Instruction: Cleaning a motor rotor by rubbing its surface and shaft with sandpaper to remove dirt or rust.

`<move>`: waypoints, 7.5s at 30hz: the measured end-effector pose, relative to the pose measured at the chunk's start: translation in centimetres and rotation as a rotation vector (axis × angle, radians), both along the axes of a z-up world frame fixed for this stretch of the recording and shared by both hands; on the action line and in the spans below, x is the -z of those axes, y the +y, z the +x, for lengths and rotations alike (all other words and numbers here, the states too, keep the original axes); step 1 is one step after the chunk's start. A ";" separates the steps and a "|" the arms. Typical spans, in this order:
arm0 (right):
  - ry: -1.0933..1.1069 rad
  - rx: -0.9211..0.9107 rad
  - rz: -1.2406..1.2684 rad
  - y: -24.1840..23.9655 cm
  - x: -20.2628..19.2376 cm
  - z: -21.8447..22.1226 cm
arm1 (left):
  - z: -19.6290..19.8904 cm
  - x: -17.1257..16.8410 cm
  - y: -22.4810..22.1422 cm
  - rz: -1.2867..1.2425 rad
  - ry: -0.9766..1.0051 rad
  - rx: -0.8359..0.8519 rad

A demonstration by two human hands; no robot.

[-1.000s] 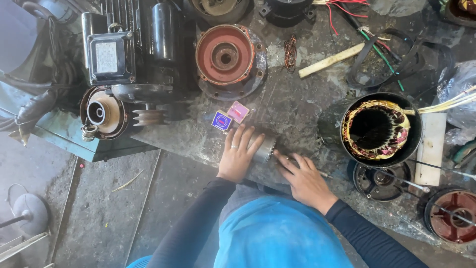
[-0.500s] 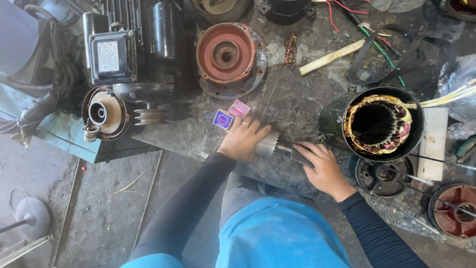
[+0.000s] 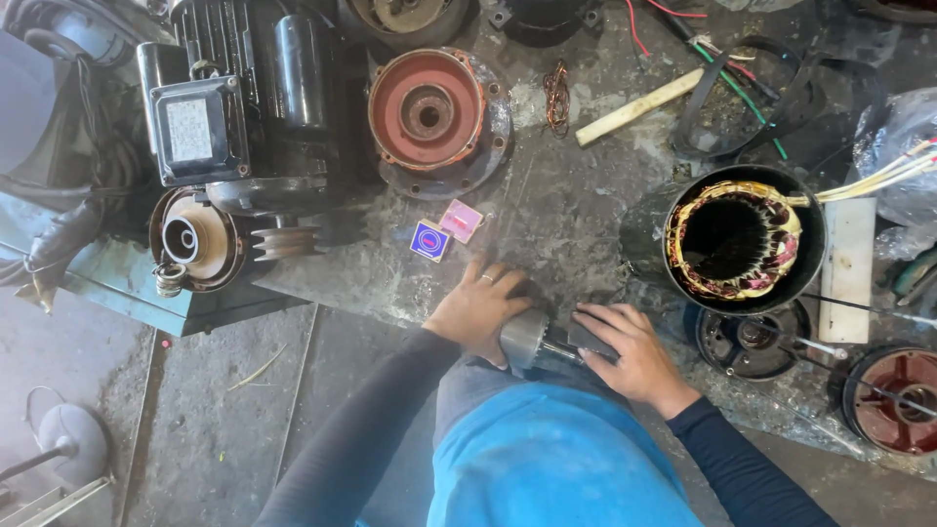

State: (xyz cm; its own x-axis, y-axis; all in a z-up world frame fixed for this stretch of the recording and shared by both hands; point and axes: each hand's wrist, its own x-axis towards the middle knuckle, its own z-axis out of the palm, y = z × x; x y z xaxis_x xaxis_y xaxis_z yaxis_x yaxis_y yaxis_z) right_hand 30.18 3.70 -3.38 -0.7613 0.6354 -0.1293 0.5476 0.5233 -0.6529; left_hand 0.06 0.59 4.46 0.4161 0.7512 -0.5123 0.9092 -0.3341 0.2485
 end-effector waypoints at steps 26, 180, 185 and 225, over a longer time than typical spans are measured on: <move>-0.095 -0.184 -0.007 -3.6 -0.7 -1.0 | -2.3 6.6 -3.9 0.289 -0.315 -0.129; -0.311 0.000 -0.070 -1.5 3.1 2.7 | 0.3 10.2 6.2 0.081 -0.251 -0.919; -0.370 0.004 -0.004 -3.5 4.5 8.2 | 0.1 8.9 6.8 0.047 -0.243 -0.936; -0.458 0.024 -0.085 -2.8 2.7 4.1 | 0.9 8.6 6.8 0.001 -0.177 -0.972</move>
